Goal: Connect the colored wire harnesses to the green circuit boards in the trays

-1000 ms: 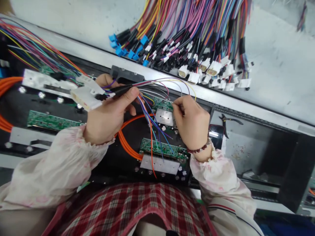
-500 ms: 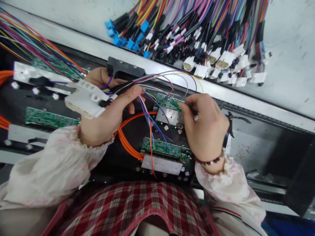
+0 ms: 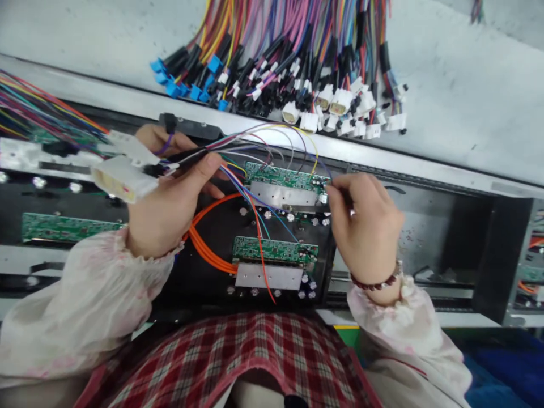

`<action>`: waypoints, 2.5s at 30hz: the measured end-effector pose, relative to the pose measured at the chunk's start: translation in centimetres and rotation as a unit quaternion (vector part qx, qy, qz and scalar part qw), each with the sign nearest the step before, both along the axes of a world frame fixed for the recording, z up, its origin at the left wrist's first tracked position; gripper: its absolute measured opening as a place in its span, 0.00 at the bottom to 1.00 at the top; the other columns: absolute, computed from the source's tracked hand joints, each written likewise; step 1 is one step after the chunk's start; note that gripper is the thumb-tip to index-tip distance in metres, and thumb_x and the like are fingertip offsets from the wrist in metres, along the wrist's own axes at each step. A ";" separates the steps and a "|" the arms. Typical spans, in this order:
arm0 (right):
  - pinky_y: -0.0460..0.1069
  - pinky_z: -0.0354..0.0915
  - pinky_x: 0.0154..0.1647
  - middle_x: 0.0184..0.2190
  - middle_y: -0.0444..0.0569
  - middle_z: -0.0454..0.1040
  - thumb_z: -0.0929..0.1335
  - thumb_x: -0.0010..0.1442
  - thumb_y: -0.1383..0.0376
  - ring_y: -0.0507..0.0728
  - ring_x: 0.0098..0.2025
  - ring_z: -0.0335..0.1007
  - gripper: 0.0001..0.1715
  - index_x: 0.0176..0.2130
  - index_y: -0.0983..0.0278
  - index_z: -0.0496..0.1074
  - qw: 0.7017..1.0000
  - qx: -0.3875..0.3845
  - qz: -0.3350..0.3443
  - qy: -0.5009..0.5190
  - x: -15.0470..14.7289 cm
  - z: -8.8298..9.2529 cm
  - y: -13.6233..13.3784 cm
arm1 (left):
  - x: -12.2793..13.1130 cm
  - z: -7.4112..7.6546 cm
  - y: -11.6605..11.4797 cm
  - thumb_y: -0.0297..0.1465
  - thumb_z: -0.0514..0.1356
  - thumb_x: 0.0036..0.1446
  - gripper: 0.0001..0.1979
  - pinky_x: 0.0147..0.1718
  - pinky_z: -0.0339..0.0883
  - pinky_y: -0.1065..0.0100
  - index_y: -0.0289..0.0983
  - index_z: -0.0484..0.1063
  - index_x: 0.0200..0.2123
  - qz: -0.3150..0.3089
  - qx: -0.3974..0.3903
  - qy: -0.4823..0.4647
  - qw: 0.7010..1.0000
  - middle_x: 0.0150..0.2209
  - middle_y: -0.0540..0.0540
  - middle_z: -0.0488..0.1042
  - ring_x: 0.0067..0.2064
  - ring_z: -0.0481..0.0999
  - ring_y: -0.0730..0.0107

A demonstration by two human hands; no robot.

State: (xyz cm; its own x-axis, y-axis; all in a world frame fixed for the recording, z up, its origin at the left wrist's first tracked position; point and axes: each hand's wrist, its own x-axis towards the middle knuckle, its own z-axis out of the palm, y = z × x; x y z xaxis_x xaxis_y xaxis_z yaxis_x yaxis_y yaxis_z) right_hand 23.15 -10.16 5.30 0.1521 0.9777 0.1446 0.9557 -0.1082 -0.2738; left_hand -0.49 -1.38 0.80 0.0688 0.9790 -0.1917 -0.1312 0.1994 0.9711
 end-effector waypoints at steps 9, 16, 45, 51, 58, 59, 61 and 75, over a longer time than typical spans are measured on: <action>0.52 0.68 0.35 0.33 0.45 0.78 0.67 0.64 0.63 0.56 0.34 0.76 0.05 0.39 0.61 0.73 0.996 -0.004 -0.009 0.091 -0.1 -3.6 1.3 | -0.4 -0.4 0.0 0.34 0.75 0.49 0.18 0.22 0.80 0.70 0.40 0.69 0.34 0.000 0.081 0.065 0.995 0.32 0.53 0.74 0.29 0.79 0.70; 0.49 0.67 0.32 0.31 0.45 0.78 0.68 0.62 0.63 0.54 0.32 0.76 0.05 0.38 0.62 0.73 0.995 0.006 -0.020 0.096 0.0 -4.2 1.1 | -0.3 -0.7 0.1 0.32 0.74 0.50 0.16 0.16 0.74 0.73 0.42 0.67 0.31 0.002 0.061 0.024 0.998 0.28 0.52 0.76 0.29 0.81 0.66; 0.49 0.65 0.25 0.31 0.45 0.77 0.68 0.62 0.54 0.54 0.28 0.73 0.14 0.44 0.59 0.73 0.952 -0.164 0.065 0.251 -1.7 0.6 0.0 | -0.8 -1.1 0.1 0.29 0.73 0.51 0.16 0.17 0.66 0.72 0.38 0.65 0.32 -0.010 0.019 -0.032 0.999 0.30 0.48 0.79 0.25 0.78 0.70; 0.52 0.62 0.30 0.30 0.48 0.72 0.65 0.66 0.53 0.57 0.30 0.69 0.15 0.34 0.59 0.73 0.993 -0.113 0.015 0.020 2.2 1.0 -4.0 | -0.6 -1.3 0.1 0.32 0.74 0.49 0.16 0.18 0.66 0.73 0.42 0.68 0.33 0.014 0.030 -0.010 0.999 0.30 0.53 0.78 0.27 0.79 0.71; 0.50 0.66 0.36 0.33 0.46 0.78 0.67 0.64 0.62 0.55 0.35 0.74 0.06 0.37 0.62 0.74 0.997 0.027 -0.038 0.068 1.8 -2.5 -1.1 | -0.6 -1.3 0.3 0.33 0.74 0.50 0.14 0.19 0.68 0.72 0.44 0.71 0.32 0.019 0.043 0.044 0.998 0.30 0.55 0.78 0.27 0.78 0.73; 0.49 0.67 0.36 0.34 0.46 0.78 0.68 0.63 0.62 0.55 0.34 0.75 0.06 0.38 0.62 0.74 0.995 0.016 -0.045 0.087 2.1 -3.1 -1.0 | -0.6 -1.2 0.2 0.33 0.75 0.49 0.15 0.19 0.68 0.71 0.44 0.71 0.32 0.024 0.047 0.056 0.997 0.30 0.55 0.78 0.26 0.77 0.72; 0.49 0.68 0.36 0.34 0.46 0.79 0.68 0.63 0.62 0.54 0.34 0.76 0.06 0.38 0.62 0.73 0.991 0.012 -0.067 0.114 2.4 -3.8 -1.1 | -0.6 -1.0 0.3 0.32 0.75 0.48 0.15 0.19 0.66 0.70 0.44 0.71 0.32 0.032 0.052 0.069 0.996 0.29 0.54 0.77 0.25 0.76 0.72; 0.52 0.68 0.35 0.33 0.48 0.78 0.71 0.61 0.58 0.57 0.33 0.75 0.09 0.38 0.60 0.72 0.992 0.024 -0.099 0.075 2.1 -3.0 -1.2 | -0.3 -0.2 0.4 0.32 0.75 0.49 0.13 0.17 0.63 0.68 0.42 0.71 0.28 0.006 0.017 0.061 0.998 0.31 0.51 0.79 0.25 0.76 0.71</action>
State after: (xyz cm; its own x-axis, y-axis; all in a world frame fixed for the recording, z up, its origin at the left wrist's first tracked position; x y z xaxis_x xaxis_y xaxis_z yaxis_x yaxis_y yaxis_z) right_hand 25.25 -11.33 2.26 0.3640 0.9191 0.1509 0.8649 -0.2735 -0.4209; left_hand -0.75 -1.00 0.57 0.0355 0.9856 -0.1651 -0.0129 0.1657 0.9861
